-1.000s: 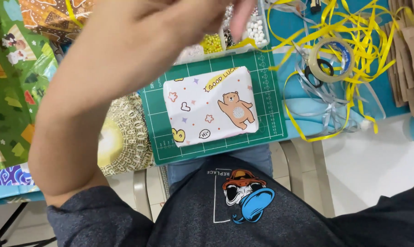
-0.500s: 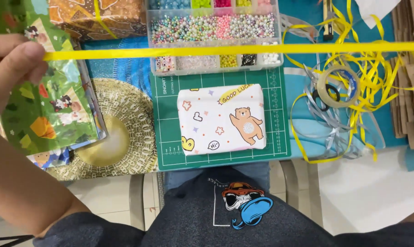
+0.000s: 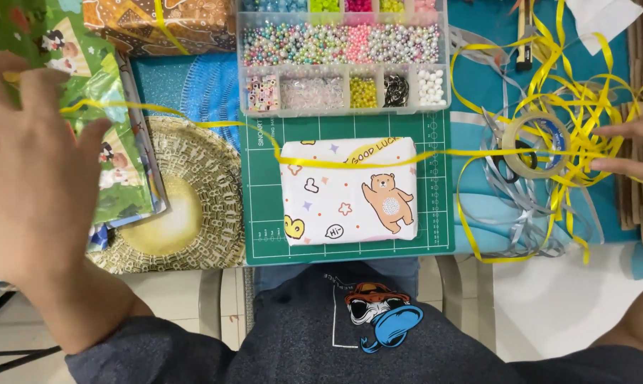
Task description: Decorating a small gift box by wrapping it in paper and tying a yellow ribbon around it.
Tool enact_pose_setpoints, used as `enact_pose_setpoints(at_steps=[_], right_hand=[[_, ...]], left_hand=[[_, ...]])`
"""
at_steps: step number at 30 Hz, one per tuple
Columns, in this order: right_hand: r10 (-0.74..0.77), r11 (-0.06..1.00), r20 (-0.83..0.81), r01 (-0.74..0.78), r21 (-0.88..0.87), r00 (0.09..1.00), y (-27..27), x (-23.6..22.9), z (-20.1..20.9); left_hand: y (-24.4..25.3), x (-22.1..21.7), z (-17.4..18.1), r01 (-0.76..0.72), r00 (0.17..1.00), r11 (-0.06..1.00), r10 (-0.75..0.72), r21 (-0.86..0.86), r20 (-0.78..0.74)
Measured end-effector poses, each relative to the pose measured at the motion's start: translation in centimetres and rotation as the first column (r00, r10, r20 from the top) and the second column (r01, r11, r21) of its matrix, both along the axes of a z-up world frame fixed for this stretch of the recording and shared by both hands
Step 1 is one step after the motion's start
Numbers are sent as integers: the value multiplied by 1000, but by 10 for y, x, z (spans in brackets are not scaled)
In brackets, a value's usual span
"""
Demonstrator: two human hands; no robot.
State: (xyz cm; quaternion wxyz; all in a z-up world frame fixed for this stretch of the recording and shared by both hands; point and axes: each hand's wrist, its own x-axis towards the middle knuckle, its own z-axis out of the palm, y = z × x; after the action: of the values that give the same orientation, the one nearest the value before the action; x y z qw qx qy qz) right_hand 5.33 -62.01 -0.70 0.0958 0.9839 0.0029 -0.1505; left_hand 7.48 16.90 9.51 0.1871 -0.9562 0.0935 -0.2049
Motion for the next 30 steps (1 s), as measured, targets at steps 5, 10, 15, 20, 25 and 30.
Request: enact_pose_setpoints(at_steps=[5,10,15,20,25,30], right_hand=[[349,887,217,-396,237,912,220,2,99],[600,610,459,-746,268,655,316,18,90],[527,457,510,-733,504,680,343,33,58],[399,412,301,-463,785,866,334,20,78],[306,484,123,-266,834,944,307,12,76],[127,515,-244,147,844,961,291,6,53]], left_hand=[[-111,12,4,412,911,905,-411,-102,35],[-182,19,-43,690,663,638,-747,-342,-56],[-202,26,-75,697,569,478,-822,-535,7],[-173,24,-44,216,408,317,-889,-924,-209],[-131,19,-39,50,396,359,-864,-932,-311],[-102,15,-39,-346,339,379,-802,-858,-491]])
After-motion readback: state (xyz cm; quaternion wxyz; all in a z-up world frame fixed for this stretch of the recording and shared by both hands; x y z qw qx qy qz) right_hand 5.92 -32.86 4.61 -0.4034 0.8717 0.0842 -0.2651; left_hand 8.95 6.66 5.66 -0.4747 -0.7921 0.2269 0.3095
